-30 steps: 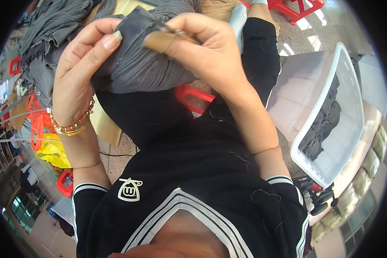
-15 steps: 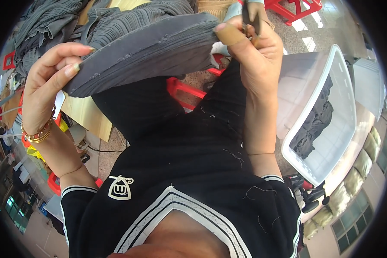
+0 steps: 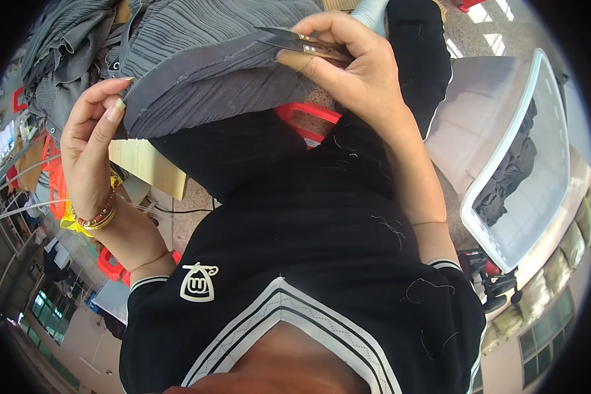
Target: Trimming excess threads or fabric from garment pieces using small scissors.
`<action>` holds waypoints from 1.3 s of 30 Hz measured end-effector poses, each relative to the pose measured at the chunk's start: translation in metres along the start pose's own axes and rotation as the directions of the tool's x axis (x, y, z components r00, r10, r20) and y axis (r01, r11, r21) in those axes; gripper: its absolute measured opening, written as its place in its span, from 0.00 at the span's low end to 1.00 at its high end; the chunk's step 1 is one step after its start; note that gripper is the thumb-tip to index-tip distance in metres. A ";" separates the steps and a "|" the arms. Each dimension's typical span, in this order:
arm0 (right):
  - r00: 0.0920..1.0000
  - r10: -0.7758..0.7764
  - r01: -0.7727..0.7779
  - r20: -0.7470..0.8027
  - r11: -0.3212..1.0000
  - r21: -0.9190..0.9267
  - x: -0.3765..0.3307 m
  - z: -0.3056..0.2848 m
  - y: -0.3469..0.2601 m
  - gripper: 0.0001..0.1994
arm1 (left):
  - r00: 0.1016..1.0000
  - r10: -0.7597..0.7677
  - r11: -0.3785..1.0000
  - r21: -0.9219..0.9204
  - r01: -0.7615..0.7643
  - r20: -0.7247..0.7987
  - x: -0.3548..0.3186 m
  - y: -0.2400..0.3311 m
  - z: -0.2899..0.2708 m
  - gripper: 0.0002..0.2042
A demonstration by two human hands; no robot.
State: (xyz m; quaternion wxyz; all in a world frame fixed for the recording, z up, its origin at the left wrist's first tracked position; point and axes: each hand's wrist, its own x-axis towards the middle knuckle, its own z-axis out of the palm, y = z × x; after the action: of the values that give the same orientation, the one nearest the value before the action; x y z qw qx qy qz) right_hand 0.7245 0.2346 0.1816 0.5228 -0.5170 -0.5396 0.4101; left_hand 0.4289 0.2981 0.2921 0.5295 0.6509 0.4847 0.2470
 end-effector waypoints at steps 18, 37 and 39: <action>0.968 -0.244 0.238 -0.060 0.967 -0.092 -0.005 0.016 -0.031 0.18 | 0.987 0.068 0.997 -0.028 -0.073 -0.144 -0.010 0.008 0.030 0.12; 0.939 -0.340 0.342 0.046 0.920 -0.192 -0.020 0.038 -0.027 0.18 | 0.923 0.377 0.791 0.545 -0.279 -0.075 -0.014 0.011 0.051 0.10; 0.954 -0.300 0.300 0.017 0.948 -0.109 -0.021 0.038 -0.022 0.18 | 0.917 0.391 0.792 0.534 -0.295 -0.074 -0.014 0.013 0.052 0.09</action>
State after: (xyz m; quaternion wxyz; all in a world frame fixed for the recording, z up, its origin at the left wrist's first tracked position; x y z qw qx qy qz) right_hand 0.6818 0.2148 0.1962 0.5496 -0.4571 -0.6338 0.2955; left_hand 0.4716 0.2622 0.2903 0.2371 0.8200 0.4519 0.2590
